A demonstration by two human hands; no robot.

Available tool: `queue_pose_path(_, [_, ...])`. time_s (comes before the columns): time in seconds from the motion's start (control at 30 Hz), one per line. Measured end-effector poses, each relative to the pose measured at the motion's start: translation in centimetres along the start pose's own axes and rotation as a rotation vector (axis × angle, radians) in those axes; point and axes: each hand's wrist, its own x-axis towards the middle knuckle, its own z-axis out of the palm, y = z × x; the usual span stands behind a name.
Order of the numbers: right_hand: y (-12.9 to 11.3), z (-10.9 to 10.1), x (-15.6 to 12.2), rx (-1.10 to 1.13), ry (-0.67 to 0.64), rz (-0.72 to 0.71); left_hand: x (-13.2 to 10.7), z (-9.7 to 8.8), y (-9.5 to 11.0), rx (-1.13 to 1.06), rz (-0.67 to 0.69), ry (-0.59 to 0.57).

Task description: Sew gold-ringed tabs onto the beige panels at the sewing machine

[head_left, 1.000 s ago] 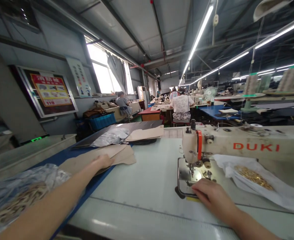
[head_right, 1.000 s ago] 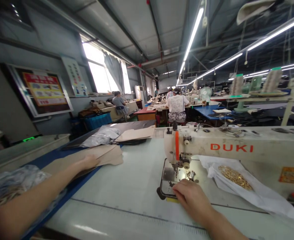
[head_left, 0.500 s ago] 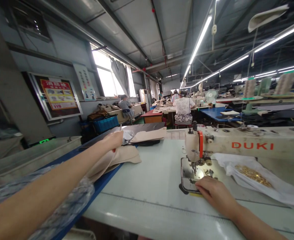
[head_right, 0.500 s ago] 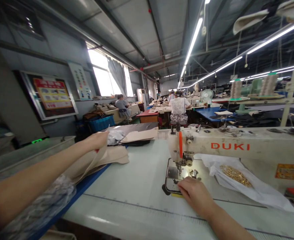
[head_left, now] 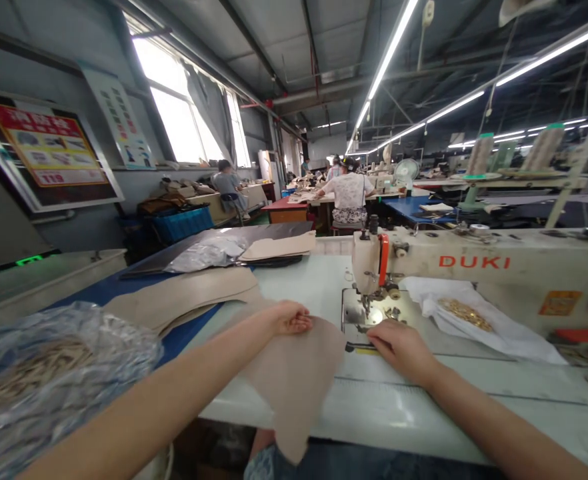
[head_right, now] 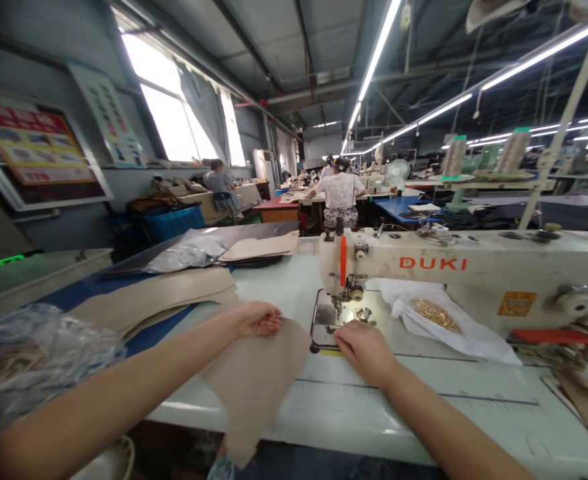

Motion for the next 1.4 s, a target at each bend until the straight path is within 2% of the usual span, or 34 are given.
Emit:
queue_pose_path(0.17, [0.0,-0.1,0.1,0.020,0.000,0.009,0.6,0.4,-1.3,-0.125,0.001,0.122])
queue_pose_path(0.4, [0.0,-0.3,0.3,0.017,0.016,-0.013,-2.4,-0.4,-3.2,-0.039,0.182,0.279])
queue_pose_path(0.47, [-0.1,-0.2,0.3,0.016,0.014,-0.015,-2.8,-1.0,-3.4,0.180,0.303,0.311])
queue_pose_path(0.57, [0.0,-0.1,0.2,0.010,0.010,-0.004,-2.8,-2.5,-3.4,0.695,0.415,0.290])
queue_pose_path(0.63, [0.1,0.1,0.1,0.014,0.008,0.004,-2.6,-3.5,-3.2,0.851,0.375,0.242])
queue_pose_path(0.73, [0.3,0.3,0.0,0.033,0.006,0.002,-2.4,-4.5,-3.1,0.872,0.321,0.212])
queue_pose_path(0.9, [0.0,0.1,0.0,0.041,-0.002,0.003,-3.1,-4.2,-4.0,0.879,0.258,0.232])
queue_pose_path(1.1, [0.1,-0.1,0.0,0.027,0.009,-0.033,-5.3,-3.3,-6.1,0.783,0.189,0.376])
queue_pose_path(1.2, [0.1,0.1,-0.3,-0.032,0.108,-0.082,-6.4,-3.1,-7.2,0.777,0.187,0.470])
queue_pose_path(1.3, [-2.0,0.6,-0.8,-0.077,0.165,-0.148,-7.3,-3.0,-8.1,0.775,0.187,0.517])
queue_pose_path(1.4, [-6.4,1.2,-1.3,-0.073,0.007,-0.174,-8.2,-2.9,-8.5,0.773,0.177,0.508])
